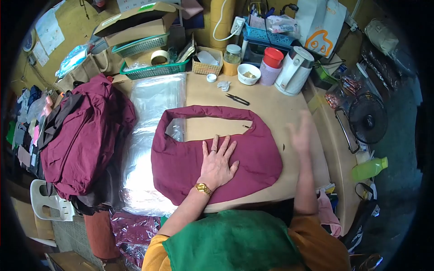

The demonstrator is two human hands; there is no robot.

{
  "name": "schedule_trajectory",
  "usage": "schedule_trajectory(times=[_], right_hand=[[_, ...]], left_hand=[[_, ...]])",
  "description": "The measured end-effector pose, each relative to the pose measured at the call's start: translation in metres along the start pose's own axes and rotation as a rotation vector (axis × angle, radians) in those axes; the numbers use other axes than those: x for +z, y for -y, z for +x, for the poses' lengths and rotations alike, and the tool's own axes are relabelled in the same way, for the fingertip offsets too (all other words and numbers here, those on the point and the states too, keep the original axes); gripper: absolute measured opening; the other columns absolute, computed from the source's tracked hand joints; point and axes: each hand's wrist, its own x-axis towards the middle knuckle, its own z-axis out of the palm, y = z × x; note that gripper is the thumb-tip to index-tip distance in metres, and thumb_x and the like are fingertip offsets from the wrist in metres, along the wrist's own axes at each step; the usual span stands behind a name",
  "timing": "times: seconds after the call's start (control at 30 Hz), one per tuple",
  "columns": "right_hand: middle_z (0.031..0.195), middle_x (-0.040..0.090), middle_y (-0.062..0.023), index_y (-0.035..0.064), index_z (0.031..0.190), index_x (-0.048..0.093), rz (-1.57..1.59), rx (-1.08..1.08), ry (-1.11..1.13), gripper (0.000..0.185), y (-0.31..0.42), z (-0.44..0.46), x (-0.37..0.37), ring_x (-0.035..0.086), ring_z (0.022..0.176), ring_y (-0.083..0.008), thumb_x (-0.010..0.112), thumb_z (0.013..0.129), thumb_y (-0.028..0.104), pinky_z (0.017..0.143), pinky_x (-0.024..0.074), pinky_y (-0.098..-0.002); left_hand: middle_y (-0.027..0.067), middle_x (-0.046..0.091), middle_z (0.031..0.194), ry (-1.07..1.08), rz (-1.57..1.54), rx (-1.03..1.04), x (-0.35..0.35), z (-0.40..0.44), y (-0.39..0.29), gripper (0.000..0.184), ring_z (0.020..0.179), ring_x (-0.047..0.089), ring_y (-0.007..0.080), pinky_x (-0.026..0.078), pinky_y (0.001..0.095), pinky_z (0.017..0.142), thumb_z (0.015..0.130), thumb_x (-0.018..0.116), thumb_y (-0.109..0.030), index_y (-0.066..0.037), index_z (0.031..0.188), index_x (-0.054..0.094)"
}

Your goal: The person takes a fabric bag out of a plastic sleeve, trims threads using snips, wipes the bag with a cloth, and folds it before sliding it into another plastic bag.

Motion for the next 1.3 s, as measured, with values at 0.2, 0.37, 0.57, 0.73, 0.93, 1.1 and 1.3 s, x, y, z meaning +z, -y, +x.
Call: schedule_trajectory(times=[0.2,0.37,0.57,0.73,0.93,1.1,1.3], right_hand=[[0.147,0.042,-0.0142,0.0045,0.138,0.048,-0.306,-0.462,0.625,0.059,0.093,-0.057,0.000,0.033,0.139,-0.0356,0.063,0.090,0.036,0.104,0.0220,-0.0728],[0.129,0.052,-0.0141,0.0084,0.105,0.062,0.423,-0.167,0.702,0.030,0.067,-0.021,-0.078,0.047,0.127,-0.0314,0.073,0.079,0.019,0.105,0.0388,-0.0372],[0.100,0.055,-0.0110,0.0078,0.096,0.062,0.315,-0.426,0.891,0.026,0.103,-0.073,-0.100,0.057,0.100,-0.0280,0.069,0.071,0.005,0.091,0.0429,-0.0399],[0.073,0.050,-0.0049,0.0073,0.071,0.051,0.277,-0.434,0.623,0.016,0.108,-0.091,-0.076,0.055,0.078,-0.0260,0.062,0.064,-0.002,0.073,0.0404,-0.0372],[0.076,0.050,-0.0076,0.0076,0.069,0.048,0.191,-0.466,0.417,0.019,0.100,-0.101,-0.077,0.052,0.074,-0.0278,0.061,0.058,-0.001,0.071,0.0401,-0.0390],[0.074,0.047,-0.0085,0.0075,0.068,0.046,0.107,-0.483,0.382,0.017,0.097,-0.101,-0.068,0.052,0.073,-0.0284,0.060,0.060,0.000,0.071,0.0396,-0.0395],[0.070,0.044,-0.0085,0.0067,0.067,0.046,0.154,-0.478,0.427,0.016,0.097,-0.113,-0.043,0.051,0.071,-0.0288,0.058,0.062,-0.002,0.071,0.0387,-0.0397]], left_hand=[[0.0128,0.028,0.158,0.209,0.011,0.047,-0.001,-0.001,0.011,0.077,0.148,0.017,0.0381,0.009,0.0628,0.116,0.092,0.045,-0.062,-0.012,0.150,0.037],[0.0165,0.022,0.160,0.631,-0.238,0.042,-0.133,-0.056,0.017,0.102,0.149,0.012,0.0396,0.007,0.0630,0.117,0.065,0.082,-0.049,-0.019,0.151,0.036],[0.0143,0.050,0.136,0.287,0.007,-0.170,-0.145,-0.145,0.053,0.063,0.133,0.043,0.0370,0.027,0.0574,0.112,0.064,0.082,-0.013,-0.013,0.123,0.060],[0.0099,0.056,0.091,-0.005,-0.078,-0.107,-0.120,-0.156,0.074,0.029,0.089,0.054,0.0317,0.041,0.0432,0.081,0.060,0.068,0.002,-0.008,0.085,0.058],[0.0111,0.053,0.089,-0.079,-0.135,-0.242,-0.114,-0.159,0.072,0.029,0.087,0.053,0.0310,0.043,0.0421,0.076,0.057,0.064,0.003,-0.007,0.083,0.056],[0.0073,0.060,0.091,-0.187,-0.020,0.151,-0.096,-0.161,0.071,0.033,0.083,0.058,0.0266,0.042,0.0419,0.073,0.062,0.078,-0.005,-0.009,0.091,0.064],[0.0051,0.061,0.079,-0.315,0.025,0.005,-0.071,-0.179,0.094,0.030,0.072,0.059,0.0253,0.043,0.0397,0.071,0.061,0.070,0.006,-0.009,0.086,0.064]])
